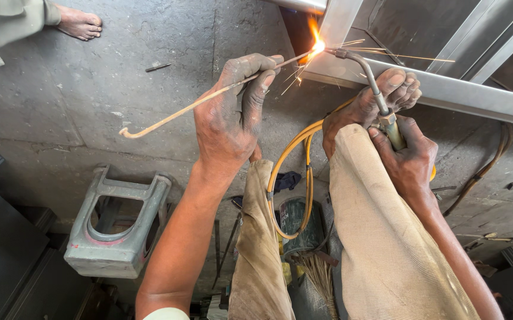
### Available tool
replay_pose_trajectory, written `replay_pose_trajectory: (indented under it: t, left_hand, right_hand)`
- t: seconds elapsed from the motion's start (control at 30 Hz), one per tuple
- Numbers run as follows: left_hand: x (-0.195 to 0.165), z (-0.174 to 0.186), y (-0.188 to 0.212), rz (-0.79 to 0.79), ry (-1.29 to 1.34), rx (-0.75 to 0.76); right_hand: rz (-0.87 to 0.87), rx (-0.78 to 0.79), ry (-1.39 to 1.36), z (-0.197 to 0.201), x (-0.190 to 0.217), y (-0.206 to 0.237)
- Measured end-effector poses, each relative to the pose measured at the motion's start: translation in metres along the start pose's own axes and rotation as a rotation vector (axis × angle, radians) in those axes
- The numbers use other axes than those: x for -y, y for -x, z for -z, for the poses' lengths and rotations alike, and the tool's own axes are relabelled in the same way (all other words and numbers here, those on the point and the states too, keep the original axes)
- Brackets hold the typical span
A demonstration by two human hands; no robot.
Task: The person welds components together using a torch and a filler rod, then strikes the metal with a hammer.
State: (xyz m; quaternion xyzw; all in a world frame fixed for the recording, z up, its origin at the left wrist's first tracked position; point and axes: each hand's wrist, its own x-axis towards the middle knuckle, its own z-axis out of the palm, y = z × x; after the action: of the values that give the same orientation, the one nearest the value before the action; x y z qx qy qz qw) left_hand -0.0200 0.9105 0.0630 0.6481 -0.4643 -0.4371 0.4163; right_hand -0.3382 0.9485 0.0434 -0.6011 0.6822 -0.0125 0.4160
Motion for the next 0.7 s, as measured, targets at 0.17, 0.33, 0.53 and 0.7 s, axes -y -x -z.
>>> replay_pose_trajectory:
  t: [0.17,0.33,0.53,0.7]
  left_hand:
    - [-0.0017,-0.0006,0.0031,0.022,-0.018,0.001]
    - [-0.0025,-0.0032,0.0048,0.031,-0.018,-0.005]
    - [-0.001,-0.004,0.0042,0.017,-0.053,-0.015]
    - [0.0003,-0.004,0.0049,0.008,-0.033,-0.015]
  right_hand:
    - [-0.005,0.001,-0.013,0.0002,-0.0021,0.0016]
    - [-0.027,0.005,0.004,0.0008,-0.0033,0.0014]
    - [-0.031,0.018,-0.012,0.0025,-0.0019,0.0022]
    - [-0.013,0.014,-0.001,0.0029,-0.0017,0.0017]
